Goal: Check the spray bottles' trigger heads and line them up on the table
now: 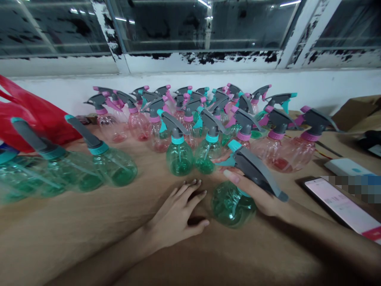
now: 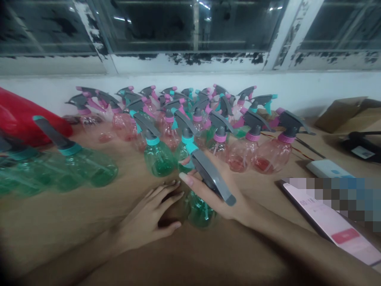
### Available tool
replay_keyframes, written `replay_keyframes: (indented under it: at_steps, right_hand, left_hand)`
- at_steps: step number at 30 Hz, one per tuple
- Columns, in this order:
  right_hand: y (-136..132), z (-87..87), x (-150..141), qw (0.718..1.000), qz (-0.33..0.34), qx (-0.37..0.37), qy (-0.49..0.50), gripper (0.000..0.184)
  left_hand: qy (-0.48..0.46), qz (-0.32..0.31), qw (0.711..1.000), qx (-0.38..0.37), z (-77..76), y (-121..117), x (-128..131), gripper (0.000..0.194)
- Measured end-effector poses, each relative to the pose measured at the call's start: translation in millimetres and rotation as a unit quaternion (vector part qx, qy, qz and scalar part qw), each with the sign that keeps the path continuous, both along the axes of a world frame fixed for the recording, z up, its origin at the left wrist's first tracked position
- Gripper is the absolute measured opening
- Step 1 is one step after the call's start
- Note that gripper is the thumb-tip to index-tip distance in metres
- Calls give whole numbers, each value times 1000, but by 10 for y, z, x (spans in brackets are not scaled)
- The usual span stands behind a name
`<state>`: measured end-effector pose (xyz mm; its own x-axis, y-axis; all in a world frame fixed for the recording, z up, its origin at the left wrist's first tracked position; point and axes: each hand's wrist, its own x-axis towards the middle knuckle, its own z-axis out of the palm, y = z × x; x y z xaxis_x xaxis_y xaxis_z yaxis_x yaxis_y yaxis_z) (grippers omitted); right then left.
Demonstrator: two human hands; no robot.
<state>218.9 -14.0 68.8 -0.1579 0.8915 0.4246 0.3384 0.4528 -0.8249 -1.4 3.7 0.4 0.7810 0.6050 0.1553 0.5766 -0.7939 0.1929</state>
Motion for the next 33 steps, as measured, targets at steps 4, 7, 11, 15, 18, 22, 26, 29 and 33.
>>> replay_keyframes:
  at_steps: [4,7,11,15,18,22,26,29,33]
  right_hand:
    - [-27,-17,34,999,-28,16,-43,12]
    - [-42,-18,35,998,-41,18,-37,11]
    - [-31,-7,16,999,-42,12,-11,14]
    - [-21,-1,4,999,-34,24,5,20]
    - [-26,0,-5,1000,-20,9,15,19]
    - [-21,-11,-13,1000,-13,14,22,17]
    - [-1,-45,-6,999,-29,12,14,22]
    - [1,-68,-1,999,-26,12,22,23]
    - [1,-88,-26,999,-24,17,33,21]
  left_hand:
    - [2,1,1000,-2,-10,5,-3,58]
    - [-1,-3,1000,3,-21,5,-4,58]
    - [-10,0,1000,2,-23,-3,-5,57]
    - [-11,4,1000,1,-26,-5,-4,56]
    - [-16,3,1000,5,-37,2,-4,56]
    - [-21,-5,1000,9,-43,9,-8,56]
    - [-20,-10,1000,9,-16,5,-4,53]
    - [-17,-5,1000,7,13,-4,8,52]
    - [-11,1,1000,3,27,-8,13,50]
